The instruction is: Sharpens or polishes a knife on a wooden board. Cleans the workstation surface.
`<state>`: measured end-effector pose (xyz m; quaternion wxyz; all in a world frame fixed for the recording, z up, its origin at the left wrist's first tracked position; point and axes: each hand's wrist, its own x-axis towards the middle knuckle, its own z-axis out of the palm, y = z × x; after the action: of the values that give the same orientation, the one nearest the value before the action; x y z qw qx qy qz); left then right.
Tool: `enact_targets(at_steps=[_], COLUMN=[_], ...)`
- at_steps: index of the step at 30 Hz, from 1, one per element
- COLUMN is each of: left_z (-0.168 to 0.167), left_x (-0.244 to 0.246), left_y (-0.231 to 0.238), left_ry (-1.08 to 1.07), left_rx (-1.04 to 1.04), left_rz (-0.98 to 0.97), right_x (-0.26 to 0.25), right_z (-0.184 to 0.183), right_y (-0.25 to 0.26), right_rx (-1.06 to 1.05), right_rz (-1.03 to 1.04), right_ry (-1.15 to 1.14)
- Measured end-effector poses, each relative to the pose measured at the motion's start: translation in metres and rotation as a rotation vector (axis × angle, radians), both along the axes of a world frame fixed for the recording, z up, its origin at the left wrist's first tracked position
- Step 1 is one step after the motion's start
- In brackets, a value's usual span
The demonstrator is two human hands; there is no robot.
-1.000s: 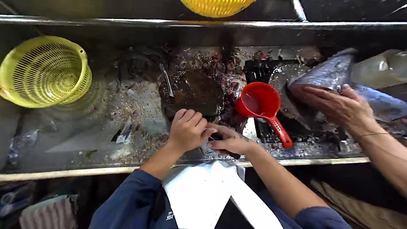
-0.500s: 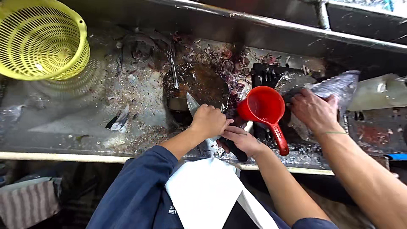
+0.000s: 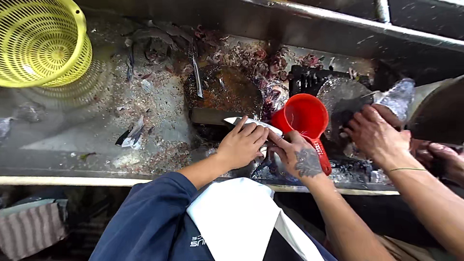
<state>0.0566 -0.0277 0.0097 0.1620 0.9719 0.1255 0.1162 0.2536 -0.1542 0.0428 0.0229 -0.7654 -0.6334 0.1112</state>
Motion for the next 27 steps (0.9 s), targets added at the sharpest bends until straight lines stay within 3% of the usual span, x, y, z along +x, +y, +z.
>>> enact_targets(at_steps=[3, 8, 12, 15, 17, 19, 22, 25, 27], left_z=[-0.005, -0.016, -0.016, -0.013, -0.009, -0.004, 0.0, -0.005, -0.007], left_x=[0.002, -0.019, -0.088, -0.151, -0.166, -0.141, -0.054, 0.018, 0.032], left_y=[-0.002, -0.003, 0.007, 0.021, 0.027, 0.025, 0.025, 0.017, 0.015], left_ry=[0.03, -0.045, -0.128, -0.122, -0.094, -0.096, -0.135, -0.174, -0.188], left_rx=[-0.017, -0.16, -0.224, -0.154, -0.071, -0.033, -0.033, -0.055, -0.103], left_rz=[0.014, 0.021, 0.171, 0.328, 0.368, 0.323, 0.103, -0.106, -0.143], right_x=[-0.002, -0.014, -0.071, -0.119, -0.125, -0.101, -0.025, 0.025, 0.032], right_z=[-0.005, -0.009, -0.007, -0.008, -0.006, -0.008, -0.003, 0.018, 0.021], right_y=[-0.001, 0.001, 0.037, 0.077, 0.089, 0.074, 0.031, -0.003, -0.01], right_rx=[0.019, -0.058, -0.097, -0.181, -0.203, -0.099, 0.063, 0.031, 0.0], right_rz=[-0.008, 0.077, 0.13, 0.2, 0.244, 0.218, 0.104, 0.02, 0.01], right_ry=[-0.086, -0.011, 0.088, 0.159, 0.203, 0.266, 0.243, 0.096, 0.048])
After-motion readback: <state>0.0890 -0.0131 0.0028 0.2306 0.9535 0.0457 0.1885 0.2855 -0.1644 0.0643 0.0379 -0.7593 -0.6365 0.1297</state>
